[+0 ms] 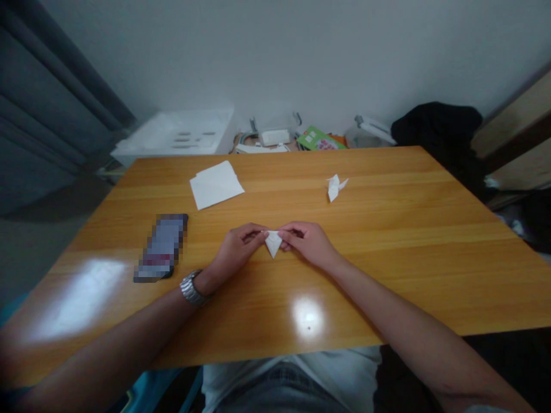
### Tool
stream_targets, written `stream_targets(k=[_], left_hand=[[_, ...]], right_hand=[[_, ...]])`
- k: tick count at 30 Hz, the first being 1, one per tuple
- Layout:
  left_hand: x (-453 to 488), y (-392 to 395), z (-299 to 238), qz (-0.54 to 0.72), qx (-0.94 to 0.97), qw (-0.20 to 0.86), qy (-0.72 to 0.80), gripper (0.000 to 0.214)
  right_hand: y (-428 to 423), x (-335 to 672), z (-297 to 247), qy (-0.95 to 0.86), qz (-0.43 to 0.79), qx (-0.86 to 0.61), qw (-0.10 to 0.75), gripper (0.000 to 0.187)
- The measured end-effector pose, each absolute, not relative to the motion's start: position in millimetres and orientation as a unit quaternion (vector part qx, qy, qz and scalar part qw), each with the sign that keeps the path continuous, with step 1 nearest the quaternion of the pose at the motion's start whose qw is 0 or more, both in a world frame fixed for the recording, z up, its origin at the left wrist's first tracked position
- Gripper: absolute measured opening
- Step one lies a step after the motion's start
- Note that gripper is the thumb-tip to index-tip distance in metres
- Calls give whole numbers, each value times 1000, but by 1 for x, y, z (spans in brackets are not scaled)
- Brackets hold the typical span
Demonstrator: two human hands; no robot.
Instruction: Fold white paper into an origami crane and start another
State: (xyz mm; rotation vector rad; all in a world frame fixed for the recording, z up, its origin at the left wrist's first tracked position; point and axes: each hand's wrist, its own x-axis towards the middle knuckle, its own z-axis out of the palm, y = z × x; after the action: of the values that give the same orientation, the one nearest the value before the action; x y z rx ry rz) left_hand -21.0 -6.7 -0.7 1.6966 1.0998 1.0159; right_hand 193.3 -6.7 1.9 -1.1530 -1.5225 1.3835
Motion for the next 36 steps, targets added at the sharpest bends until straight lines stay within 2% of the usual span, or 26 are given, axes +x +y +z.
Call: stream_targets(k=[5,13,17,24,31,36], left_hand=[[-25,-3,-8,419,683,417,429,24],[-27,-2,-9,416,658,476,410,23],[-27,-1,-7,431,633,492,414,25],[-29,0,-14,435,624,500,413,29],[-33,-2,-18,430,667,422,438,30],[-36,-4,-8,364,788,289,405,13]], right_hand=[[-5,192,1,-592,534,-467,382,42],[-4,192,-2,-581,568,-444,377,41],[-4,192,-2,-573,589,-418,387,47],[-3,182,7,-582,550,-448,397,39],[-1,178,-2,-578,545,-475,379,41],[0,178,-8,-588,524,-495,367,38]])
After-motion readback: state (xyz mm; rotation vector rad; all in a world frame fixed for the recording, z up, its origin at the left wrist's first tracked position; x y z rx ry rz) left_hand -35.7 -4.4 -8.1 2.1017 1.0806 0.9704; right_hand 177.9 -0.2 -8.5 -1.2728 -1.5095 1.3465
